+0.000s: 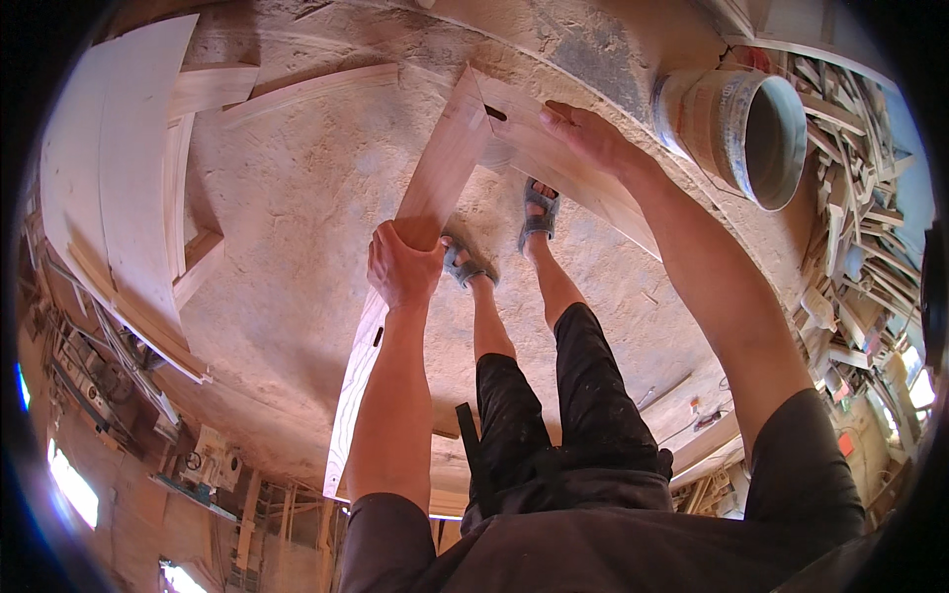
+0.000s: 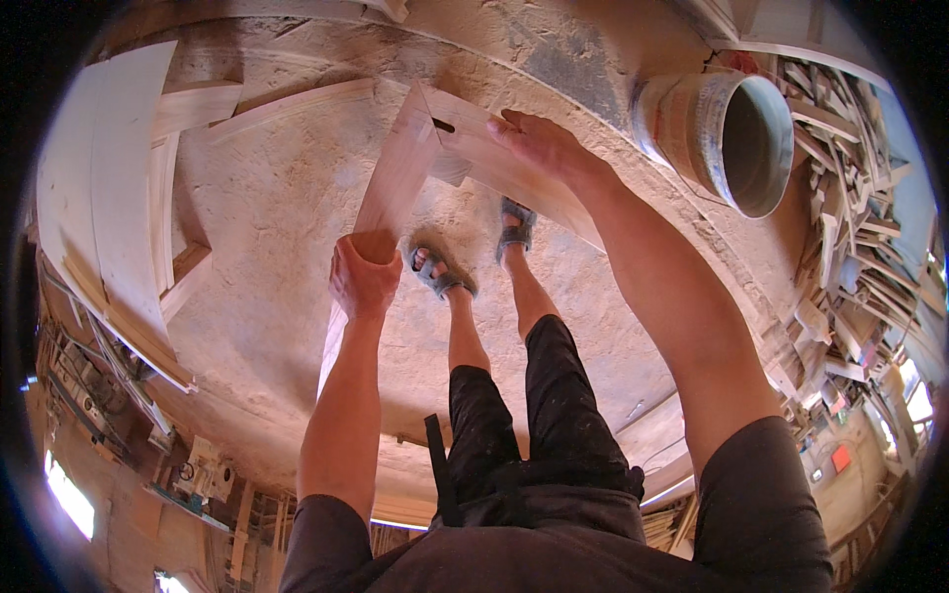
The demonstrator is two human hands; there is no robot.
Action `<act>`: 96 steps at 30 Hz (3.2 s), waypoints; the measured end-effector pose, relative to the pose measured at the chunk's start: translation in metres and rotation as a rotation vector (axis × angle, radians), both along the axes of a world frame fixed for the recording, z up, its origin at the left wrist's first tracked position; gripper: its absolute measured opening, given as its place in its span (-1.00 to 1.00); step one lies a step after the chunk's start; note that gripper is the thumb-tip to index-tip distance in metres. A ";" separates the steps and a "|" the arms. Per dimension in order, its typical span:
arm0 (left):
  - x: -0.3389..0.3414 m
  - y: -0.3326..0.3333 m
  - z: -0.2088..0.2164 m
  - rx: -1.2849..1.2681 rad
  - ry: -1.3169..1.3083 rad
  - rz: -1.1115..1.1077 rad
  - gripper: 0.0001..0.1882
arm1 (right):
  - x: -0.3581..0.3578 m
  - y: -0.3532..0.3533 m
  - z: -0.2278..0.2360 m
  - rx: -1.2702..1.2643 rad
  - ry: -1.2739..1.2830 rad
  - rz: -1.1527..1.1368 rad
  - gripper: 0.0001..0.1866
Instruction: The person assembles a large rectangular wooden frame by hand, aligning the mitered corner joints one at a time.
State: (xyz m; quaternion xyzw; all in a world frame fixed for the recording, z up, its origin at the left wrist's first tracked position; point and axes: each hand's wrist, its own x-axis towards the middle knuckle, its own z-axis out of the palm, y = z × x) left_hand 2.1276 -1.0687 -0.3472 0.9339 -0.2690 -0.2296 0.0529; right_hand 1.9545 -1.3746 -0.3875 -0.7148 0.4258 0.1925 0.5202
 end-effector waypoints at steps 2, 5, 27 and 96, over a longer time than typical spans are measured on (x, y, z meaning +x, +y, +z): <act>-0.001 0.000 0.002 0.005 0.021 0.015 -0.32 | 0.003 0.003 0.011 -0.030 0.024 0.018 -0.04; -0.001 -0.001 0.003 -0.011 0.019 0.015 -0.33 | 0.004 -0.014 0.008 -0.028 -0.037 0.187 -0.07; 0.000 0.008 -0.001 -0.013 -0.003 0.012 -0.32 | 0.016 0.011 0.009 -0.183 -0.076 0.074 -0.05; -0.004 -0.046 -0.014 -0.143 -0.104 -0.043 -0.27 | 0.025 0.054 0.033 -0.743 -0.074 0.073 -0.23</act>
